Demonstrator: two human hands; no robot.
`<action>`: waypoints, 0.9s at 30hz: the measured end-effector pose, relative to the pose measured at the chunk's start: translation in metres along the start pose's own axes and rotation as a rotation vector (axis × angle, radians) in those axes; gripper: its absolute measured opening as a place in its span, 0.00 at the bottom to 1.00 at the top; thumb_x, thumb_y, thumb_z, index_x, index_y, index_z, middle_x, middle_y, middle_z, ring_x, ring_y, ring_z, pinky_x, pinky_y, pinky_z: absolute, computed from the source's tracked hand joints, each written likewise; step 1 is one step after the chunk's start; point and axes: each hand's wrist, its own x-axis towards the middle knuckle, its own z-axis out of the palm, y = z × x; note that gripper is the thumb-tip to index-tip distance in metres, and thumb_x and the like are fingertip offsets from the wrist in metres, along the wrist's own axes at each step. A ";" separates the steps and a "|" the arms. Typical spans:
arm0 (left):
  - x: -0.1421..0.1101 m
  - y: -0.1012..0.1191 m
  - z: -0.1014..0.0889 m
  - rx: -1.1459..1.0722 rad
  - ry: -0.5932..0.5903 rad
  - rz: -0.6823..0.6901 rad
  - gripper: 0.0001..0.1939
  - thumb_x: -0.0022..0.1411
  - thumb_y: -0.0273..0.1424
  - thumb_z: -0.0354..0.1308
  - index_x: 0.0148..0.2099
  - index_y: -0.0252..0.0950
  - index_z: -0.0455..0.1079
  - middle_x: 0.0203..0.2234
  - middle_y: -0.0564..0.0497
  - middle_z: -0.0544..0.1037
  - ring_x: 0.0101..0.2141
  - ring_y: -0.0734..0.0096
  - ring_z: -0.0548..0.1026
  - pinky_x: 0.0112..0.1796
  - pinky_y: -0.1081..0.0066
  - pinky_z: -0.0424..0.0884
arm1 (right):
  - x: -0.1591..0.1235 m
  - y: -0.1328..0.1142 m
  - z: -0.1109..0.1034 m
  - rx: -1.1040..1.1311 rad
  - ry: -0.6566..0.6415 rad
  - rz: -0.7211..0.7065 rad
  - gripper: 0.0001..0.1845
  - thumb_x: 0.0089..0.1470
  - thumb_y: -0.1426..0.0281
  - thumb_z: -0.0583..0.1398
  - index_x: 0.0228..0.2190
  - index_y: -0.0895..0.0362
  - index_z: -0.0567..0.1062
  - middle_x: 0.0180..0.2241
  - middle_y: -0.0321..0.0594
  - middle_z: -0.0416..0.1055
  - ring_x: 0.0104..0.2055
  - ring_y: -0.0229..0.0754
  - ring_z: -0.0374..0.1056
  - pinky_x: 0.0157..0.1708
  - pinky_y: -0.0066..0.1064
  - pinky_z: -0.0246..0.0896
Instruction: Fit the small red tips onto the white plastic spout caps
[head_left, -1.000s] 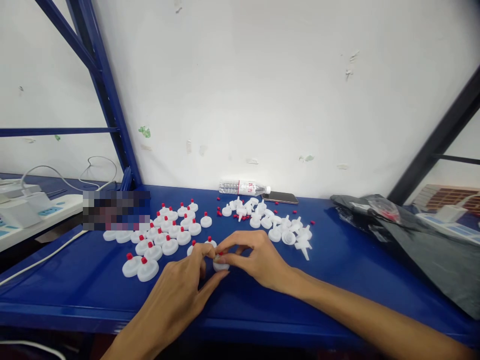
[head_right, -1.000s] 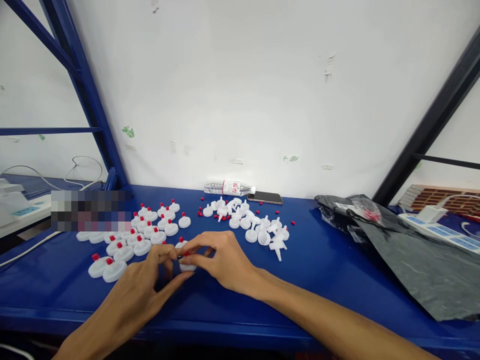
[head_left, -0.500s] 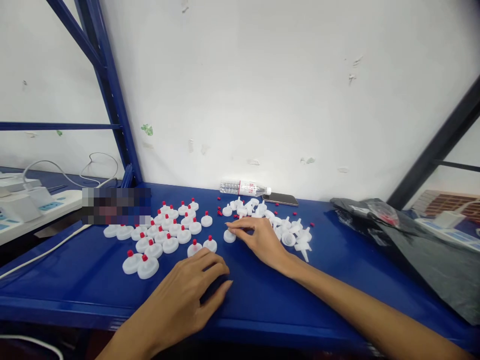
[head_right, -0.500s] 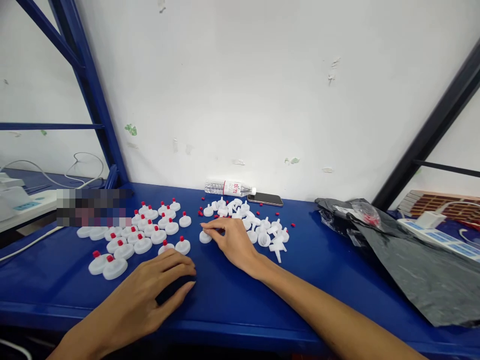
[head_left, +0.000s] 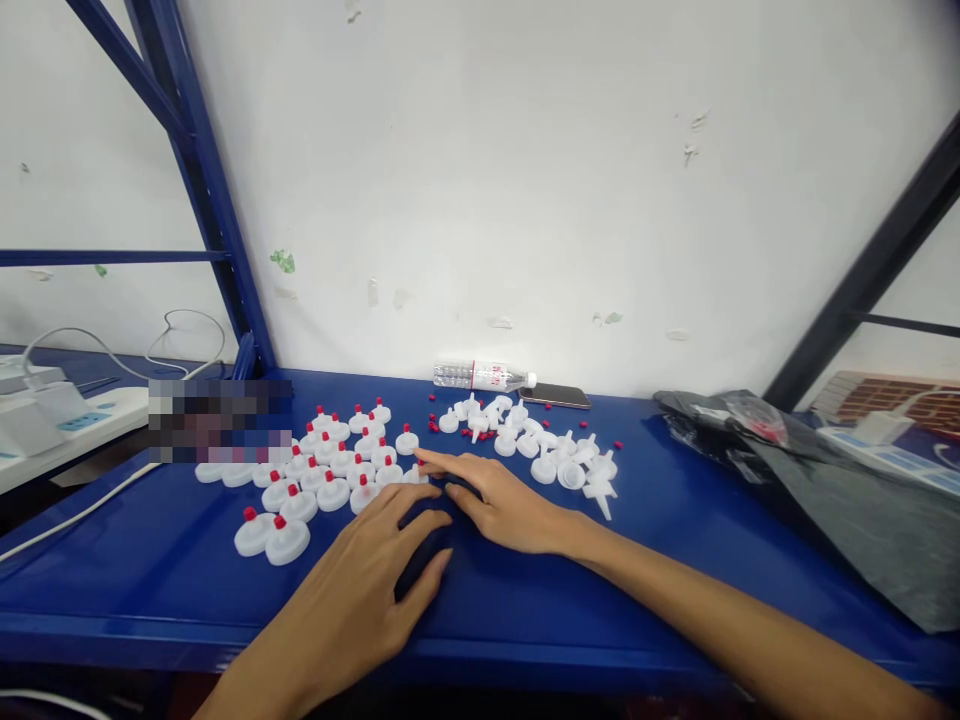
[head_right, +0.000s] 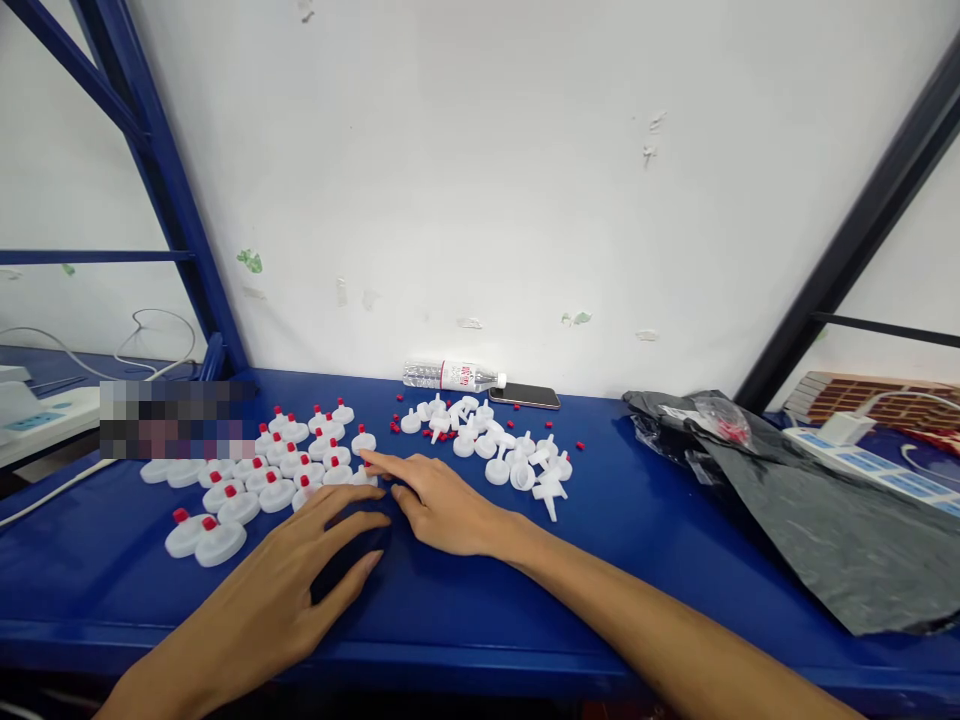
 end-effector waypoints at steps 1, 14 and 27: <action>0.000 0.001 -0.001 -0.002 -0.016 0.008 0.14 0.73 0.31 0.52 0.56 0.42 0.72 0.56 0.44 0.74 0.59 0.54 0.71 0.58 0.52 0.72 | 0.000 0.000 0.000 -0.015 0.000 -0.002 0.34 0.66 0.80 0.51 0.69 0.49 0.59 0.62 0.42 0.70 0.60 0.45 0.67 0.62 0.44 0.60; 0.001 0.002 -0.001 -0.034 -0.039 -0.011 0.13 0.72 0.30 0.52 0.54 0.41 0.73 0.52 0.43 0.76 0.54 0.55 0.74 0.55 0.52 0.74 | 0.002 -0.001 -0.001 -0.009 0.056 -0.051 0.34 0.64 0.82 0.51 0.67 0.48 0.63 0.63 0.42 0.68 0.64 0.43 0.63 0.65 0.44 0.58; 0.001 0.003 -0.002 -0.071 -0.067 -0.040 0.13 0.72 0.30 0.51 0.54 0.40 0.73 0.51 0.44 0.76 0.53 0.55 0.74 0.55 0.52 0.73 | -0.003 -0.006 -0.001 -0.126 0.000 -0.044 0.33 0.65 0.80 0.49 0.69 0.52 0.58 0.68 0.42 0.62 0.69 0.43 0.59 0.67 0.43 0.55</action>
